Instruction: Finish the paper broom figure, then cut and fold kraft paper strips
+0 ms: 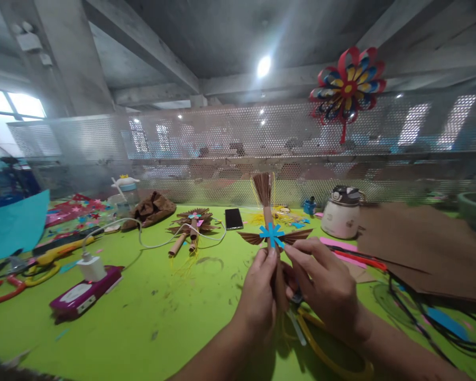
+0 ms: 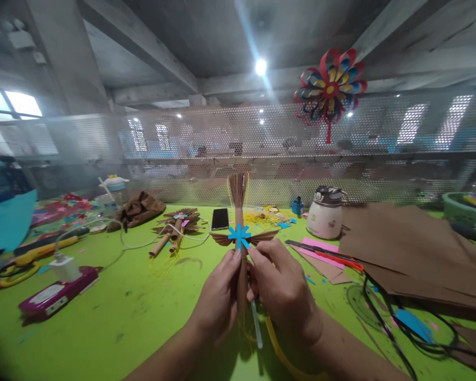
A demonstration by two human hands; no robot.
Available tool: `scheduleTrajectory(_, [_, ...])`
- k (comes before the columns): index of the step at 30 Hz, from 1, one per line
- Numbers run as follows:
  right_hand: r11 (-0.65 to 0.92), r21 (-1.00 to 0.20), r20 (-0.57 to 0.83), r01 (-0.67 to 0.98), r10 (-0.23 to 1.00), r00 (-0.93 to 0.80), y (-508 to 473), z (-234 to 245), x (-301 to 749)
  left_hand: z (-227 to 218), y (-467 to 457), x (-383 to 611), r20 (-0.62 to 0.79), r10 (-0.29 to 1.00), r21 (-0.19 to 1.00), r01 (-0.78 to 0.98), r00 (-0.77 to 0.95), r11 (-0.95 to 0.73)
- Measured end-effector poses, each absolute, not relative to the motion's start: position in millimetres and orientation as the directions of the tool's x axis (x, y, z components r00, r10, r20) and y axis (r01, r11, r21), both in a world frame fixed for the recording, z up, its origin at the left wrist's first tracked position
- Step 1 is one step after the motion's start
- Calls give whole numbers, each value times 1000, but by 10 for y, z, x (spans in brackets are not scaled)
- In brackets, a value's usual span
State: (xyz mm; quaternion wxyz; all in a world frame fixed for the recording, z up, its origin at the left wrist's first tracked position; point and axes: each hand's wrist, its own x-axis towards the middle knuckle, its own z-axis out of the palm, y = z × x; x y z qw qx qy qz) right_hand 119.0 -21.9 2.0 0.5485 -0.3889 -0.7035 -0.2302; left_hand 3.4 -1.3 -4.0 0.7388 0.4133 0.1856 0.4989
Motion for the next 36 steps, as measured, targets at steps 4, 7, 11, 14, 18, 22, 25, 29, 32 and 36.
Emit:
scheduleTrajectory(4, [581, -118, 946, 805, 311, -86, -240, 53, 1167, -37, -32, 32, 132, 884, 797, -578, 449, 175])
scheduleTrajectory(7, [578, -126, 949, 807, 308, -73, -247, 62, 1166, -30, -51, 29, 132, 884, 793, -582, 449, 178])
scheduleTrajectory(11, [590, -82, 947, 804, 296, -120, -234, 18, 1194, -15, -59, 31, 123, 887, 802, -571, 446, 176])
scheduleTrajectory(14, [616, -80, 941, 784, 306, -145, -221, -10, 1200, -22, -45, 29, 111, 888, 811, -557, 446, 179])
scheduleTrajectory(18, [653, -203, 925, 730, 371, -75, -230, 4, 1172, -51, -14, 11, 122, 881, 837, -524, 457, 156])
scheduleTrajectory(22, [641, -445, 859, 625, 502, 97, -280, 40, 1145, -43, -10, -12, 139, 877, 853, -506, 461, 131])
scheduleTrajectory(25, [620, -626, 761, 473, 618, 198, -333, 68, 1118, -15, -32, -24, 128, 886, 864, -488, 447, 122])
scheduleTrajectory(29, [594, -707, 701, 385, 663, 263, -380, 96, 1082, 17, -68, -30, 150, 887, 874, -478, 436, 87])
scheduleTrajectory(32, [586, -663, 737, 466, 622, 265, -388, 107, 1085, 31, -82, -25, 161, 893, 874, -482, 421, 69])
scheduleTrajectory(36, [591, -619, 767, 517, 596, 238, -392, 128, 1098, 49, -83, -21, 146, 904, 882, -466, 402, 65])
